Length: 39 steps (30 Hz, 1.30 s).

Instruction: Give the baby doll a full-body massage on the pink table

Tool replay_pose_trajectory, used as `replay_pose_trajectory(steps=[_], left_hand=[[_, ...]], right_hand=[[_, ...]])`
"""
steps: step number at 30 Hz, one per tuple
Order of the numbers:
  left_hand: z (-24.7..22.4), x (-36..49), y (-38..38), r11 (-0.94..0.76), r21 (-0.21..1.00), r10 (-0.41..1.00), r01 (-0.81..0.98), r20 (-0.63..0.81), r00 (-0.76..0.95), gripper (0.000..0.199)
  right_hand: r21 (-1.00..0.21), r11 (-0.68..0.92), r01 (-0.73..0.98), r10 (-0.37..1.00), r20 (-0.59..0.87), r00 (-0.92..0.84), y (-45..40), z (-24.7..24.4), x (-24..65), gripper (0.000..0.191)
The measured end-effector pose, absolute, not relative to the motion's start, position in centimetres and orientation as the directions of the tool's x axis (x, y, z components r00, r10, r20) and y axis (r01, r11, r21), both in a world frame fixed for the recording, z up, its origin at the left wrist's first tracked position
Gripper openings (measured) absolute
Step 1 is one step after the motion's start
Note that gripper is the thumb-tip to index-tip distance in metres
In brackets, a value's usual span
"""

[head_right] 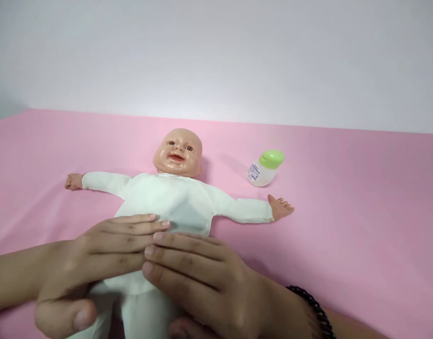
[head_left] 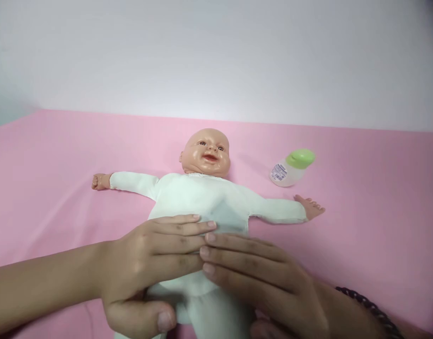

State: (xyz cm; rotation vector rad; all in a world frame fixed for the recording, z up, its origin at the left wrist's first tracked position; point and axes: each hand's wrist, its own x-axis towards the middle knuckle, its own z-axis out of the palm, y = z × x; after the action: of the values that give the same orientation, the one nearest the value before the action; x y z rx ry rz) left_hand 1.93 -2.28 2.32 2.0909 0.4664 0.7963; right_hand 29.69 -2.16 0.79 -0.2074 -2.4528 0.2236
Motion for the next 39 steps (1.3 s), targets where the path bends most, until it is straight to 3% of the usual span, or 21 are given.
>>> replay_pose_trajectory(steps=[4, 8, 10, 13, 17, 22, 25, 29, 34, 39], left_hand=[[0.9, 1.2, -2.7, -0.684, 0.724, 0.534, 0.088, 0.415, 0.737, 0.059], [0.7, 1.1, -1.9, -0.880, 0.474, 0.329, 0.038, 0.548, 0.769, 0.069], [0.8, 1.0, -1.1, -0.943, 0.333, 0.209, 0.012, 0.562, 0.801, 0.071], [0.7, 0.7, -0.2, -0.972, 0.232, 0.161, 0.038, 0.537, 0.828, 0.072], [0.2, 0.5, 0.0, -0.961, 0.242, 0.246, 0.135, 0.521, 0.817, 0.079], [0.0, 0.2, -0.1, -0.948, 0.257, 0.309, 0.189, 0.598, 0.739, 0.067], [0.3, -0.1, 0.1, -0.956, 0.196, 0.292, 0.217, 0.645, 0.706, 0.052], [0.6, -0.2, 0.1, -0.984, 0.105, 0.175, 0.141, 0.672, 0.720, 0.046], [0.4, 0.2, -0.3, -0.989, 0.146, 0.106, 0.014, 0.645, 0.757, 0.046], [0.1, 0.3, -0.5, -0.963, 0.237, 0.246, 0.126, 0.590, 0.769, 0.061]], right_hand=[[-0.184, 0.983, -0.025, 0.087, 0.577, -0.812, -1.3, 0.7, 29.4, 0.049], [-0.239, 0.971, -0.017, 0.112, 0.515, -0.850, -1.0, 0.5, 29.1, 0.053], [-0.267, 0.964, -0.001, 0.134, 0.486, -0.864, -0.9, 0.4, 29.1, 0.056], [-0.283, 0.957, 0.065, 0.196, 0.465, -0.863, -0.9, 0.1, 29.3, 0.064], [-0.295, 0.941, 0.167, 0.292, 0.454, -0.842, -0.8, -0.3, 29.4, 0.071], [-0.219, 0.940, 0.262, 0.340, 0.526, -0.779, -1.0, -0.5, 29.4, 0.064], [-0.187, 0.937, 0.294, 0.345, 0.613, -0.711, -1.2, -0.4, 29.6, 0.049], [-0.178, 0.957, 0.227, 0.286, 0.691, -0.663, -1.6, 0.0, 29.7, 0.035], [-0.143, 0.990, 0.006, 0.095, 0.620, -0.779, -1.6, 0.3, 29.6, 0.048], [-0.172, 0.982, 0.082, 0.169, 0.584, -0.794, -1.1, -0.2, 29.3, 0.065]])
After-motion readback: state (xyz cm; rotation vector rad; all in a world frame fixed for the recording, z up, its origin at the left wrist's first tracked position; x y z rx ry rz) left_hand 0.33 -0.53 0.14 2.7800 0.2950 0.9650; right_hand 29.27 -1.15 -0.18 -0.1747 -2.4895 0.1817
